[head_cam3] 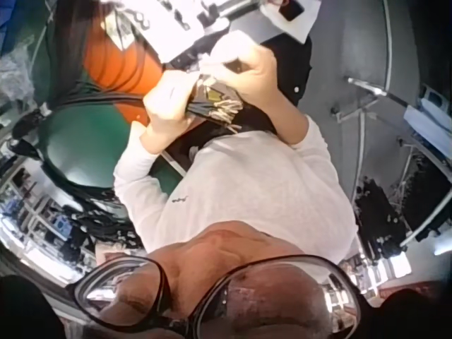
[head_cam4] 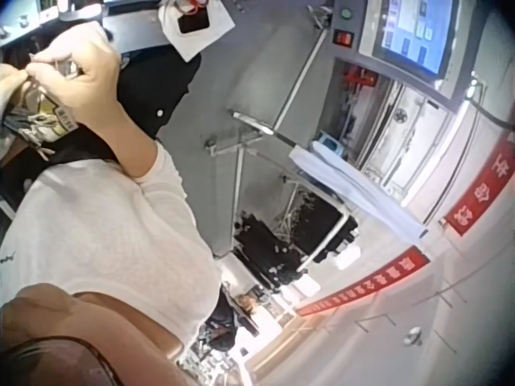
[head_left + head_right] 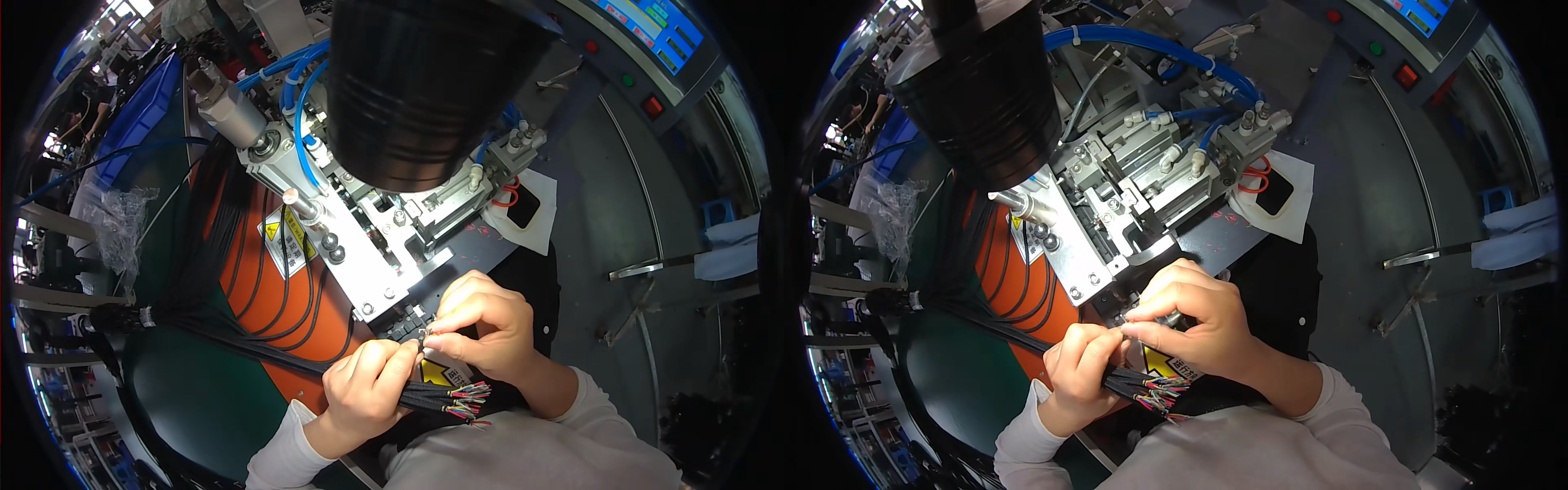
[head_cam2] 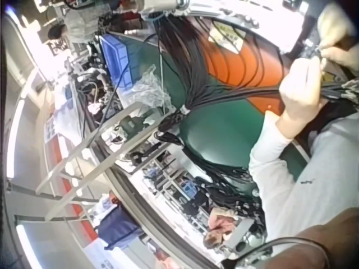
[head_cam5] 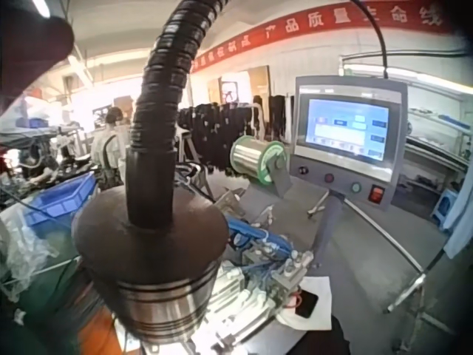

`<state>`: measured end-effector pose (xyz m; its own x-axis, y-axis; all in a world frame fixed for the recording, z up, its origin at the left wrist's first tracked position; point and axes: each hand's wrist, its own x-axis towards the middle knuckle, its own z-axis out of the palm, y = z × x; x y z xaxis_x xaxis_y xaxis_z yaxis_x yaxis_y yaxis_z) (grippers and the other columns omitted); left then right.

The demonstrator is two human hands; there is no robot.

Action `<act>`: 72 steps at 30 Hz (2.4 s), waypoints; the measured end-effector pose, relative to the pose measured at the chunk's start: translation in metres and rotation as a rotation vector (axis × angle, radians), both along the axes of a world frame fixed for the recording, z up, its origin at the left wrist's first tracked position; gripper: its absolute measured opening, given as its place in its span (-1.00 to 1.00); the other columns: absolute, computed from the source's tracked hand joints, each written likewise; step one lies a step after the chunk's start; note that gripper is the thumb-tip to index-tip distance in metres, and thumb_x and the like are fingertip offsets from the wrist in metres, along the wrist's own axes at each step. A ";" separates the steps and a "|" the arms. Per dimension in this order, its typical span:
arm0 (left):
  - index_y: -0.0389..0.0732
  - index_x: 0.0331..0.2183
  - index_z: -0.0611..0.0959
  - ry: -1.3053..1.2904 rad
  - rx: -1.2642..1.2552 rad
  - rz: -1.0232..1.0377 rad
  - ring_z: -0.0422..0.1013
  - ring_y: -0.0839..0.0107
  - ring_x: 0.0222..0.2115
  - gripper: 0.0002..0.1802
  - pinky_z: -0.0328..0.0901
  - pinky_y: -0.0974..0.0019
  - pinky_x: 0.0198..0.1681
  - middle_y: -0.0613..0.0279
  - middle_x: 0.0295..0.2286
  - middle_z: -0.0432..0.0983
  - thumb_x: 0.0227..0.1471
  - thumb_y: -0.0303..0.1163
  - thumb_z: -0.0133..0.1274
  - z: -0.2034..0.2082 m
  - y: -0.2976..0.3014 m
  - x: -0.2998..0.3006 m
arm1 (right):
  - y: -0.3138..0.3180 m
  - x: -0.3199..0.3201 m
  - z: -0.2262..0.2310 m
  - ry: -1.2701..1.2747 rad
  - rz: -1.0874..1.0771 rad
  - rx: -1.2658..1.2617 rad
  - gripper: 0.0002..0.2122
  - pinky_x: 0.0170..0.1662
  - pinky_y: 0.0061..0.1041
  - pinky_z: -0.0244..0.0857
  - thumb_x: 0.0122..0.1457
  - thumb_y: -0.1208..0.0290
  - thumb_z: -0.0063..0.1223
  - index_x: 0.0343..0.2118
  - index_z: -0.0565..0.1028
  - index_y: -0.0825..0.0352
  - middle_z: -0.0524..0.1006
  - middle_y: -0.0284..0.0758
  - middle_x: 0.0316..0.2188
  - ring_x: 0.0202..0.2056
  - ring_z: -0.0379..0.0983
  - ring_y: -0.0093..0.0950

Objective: The person separates individual wires from a bundle and inserts the wire ends one by one into the machine fixture by hand.

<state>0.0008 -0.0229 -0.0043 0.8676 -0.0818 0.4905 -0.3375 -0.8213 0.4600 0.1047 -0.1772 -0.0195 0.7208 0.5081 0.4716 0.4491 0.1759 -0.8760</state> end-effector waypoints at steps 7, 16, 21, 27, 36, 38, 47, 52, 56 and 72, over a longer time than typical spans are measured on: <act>-0.31 -0.32 0.61 0.012 0.000 -0.015 0.39 0.40 -0.61 -0.68 0.27 0.42 -0.63 0.24 -0.50 0.40 -0.22 -0.38 0.18 0.000 0.000 0.002 | -0.006 0.009 0.011 -0.420 -0.083 -0.210 -0.85 -0.31 -0.45 0.19 -0.12 0.48 0.30 -0.52 0.49 0.25 0.46 -0.39 -0.54 -0.43 0.40 -0.41; -0.26 -0.29 0.66 -0.191 0.274 0.059 0.31 0.57 -0.63 -0.72 0.18 0.55 -0.66 0.35 -0.52 0.40 -0.18 -0.52 0.14 -0.005 0.001 0.002 | -0.021 0.010 0.010 0.262 0.186 -0.364 -0.88 -0.35 -0.57 0.23 0.03 0.46 0.18 -0.49 0.47 0.36 0.46 -0.36 -0.53 -0.46 0.37 -0.54; -0.30 -0.29 0.65 -0.073 0.327 0.069 0.31 0.58 -0.64 -0.71 0.16 0.54 -0.66 0.37 -0.60 0.37 -0.19 -0.55 0.13 -0.010 -0.005 0.000 | -0.012 0.003 -0.010 0.225 0.021 -0.249 -0.90 -0.35 -0.54 0.23 -0.04 0.52 0.21 -0.52 0.49 0.37 0.46 -0.34 -0.55 -0.48 0.38 -0.49; -0.33 -0.31 0.65 -0.151 0.300 0.041 0.29 0.58 -0.65 -0.72 0.15 0.54 -0.66 0.34 -0.57 0.40 -0.20 -0.56 0.10 -0.015 -0.001 0.000 | -0.008 0.007 -0.008 0.071 0.022 -0.364 -0.89 -0.35 -0.50 0.23 -0.05 0.51 0.22 -0.56 0.48 0.36 0.45 -0.32 -0.60 -0.53 0.36 -0.45; -0.19 -0.23 0.68 -0.173 0.377 0.062 0.23 0.59 -0.68 -0.66 0.10 0.55 -0.69 0.32 -0.51 0.47 -0.17 -0.47 0.08 -0.015 -0.002 0.001 | -0.018 0.016 -0.018 0.541 0.253 -0.204 -0.91 -0.32 -0.62 0.26 0.08 0.50 0.15 -0.44 0.50 0.41 0.51 -0.40 -0.49 -0.44 0.37 -0.68; -0.16 -0.22 0.68 -0.151 0.391 0.070 0.20 0.59 -0.67 -0.60 0.10 0.55 -0.69 0.35 -0.52 0.44 -0.23 -0.44 0.06 -0.019 -0.004 0.000 | -0.015 0.016 -0.017 0.321 0.172 -0.300 -0.92 -0.30 -0.59 0.27 0.04 0.52 0.16 -0.44 0.52 0.42 0.53 -0.35 -0.47 -0.44 0.43 -0.59; -0.15 -0.18 0.66 0.188 0.475 0.224 0.19 0.55 -0.62 -0.52 0.14 0.50 -0.68 0.36 -0.60 0.15 -0.30 -0.51 0.13 -0.008 -0.018 -0.002 | 0.003 0.007 -0.028 -0.206 -0.058 -0.492 -0.91 -0.35 -0.44 0.16 -0.09 0.52 0.17 -0.59 0.46 0.32 0.41 -0.35 -0.60 -0.50 0.32 -0.39; -0.15 -0.19 0.67 0.144 0.471 0.211 0.20 0.53 -0.64 -0.53 0.16 0.48 -0.68 0.35 -0.60 0.17 -0.31 -0.53 0.12 -0.012 -0.017 0.001 | 0.009 0.007 -0.045 -0.181 -0.130 -0.353 -0.92 -0.38 -0.45 0.18 -0.11 0.56 0.15 -0.59 0.45 0.34 0.40 -0.35 -0.61 -0.52 0.32 -0.39; -0.16 -0.24 0.67 0.067 0.395 0.190 0.28 0.51 -0.63 -0.57 0.19 0.46 -0.67 0.34 -0.58 0.29 -0.32 -0.53 0.13 -0.017 -0.012 0.005 | 0.007 0.003 -0.061 0.552 -0.007 -0.211 -0.94 -0.40 -0.59 0.19 -0.03 0.59 0.05 -0.56 0.42 0.42 0.39 -0.35 -0.59 -0.50 0.32 -0.60; -0.25 -0.39 0.63 0.187 0.590 0.317 0.31 0.55 -0.66 -0.83 0.20 0.51 -0.64 0.36 -0.61 0.27 -0.16 -0.49 0.15 -0.005 -0.013 -0.007 | -0.007 0.016 -0.053 0.375 0.068 -0.094 -0.93 -0.26 -0.59 0.29 0.03 0.58 0.15 -0.41 0.51 0.42 0.54 -0.35 -0.46 -0.36 0.45 -0.56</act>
<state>-0.0060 -0.0356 -0.0093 0.9594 -0.0176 0.2816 0.0011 -0.9978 -0.0661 0.1209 -0.1844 -0.0728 0.7977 0.5887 0.1310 0.0847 0.1057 -0.9908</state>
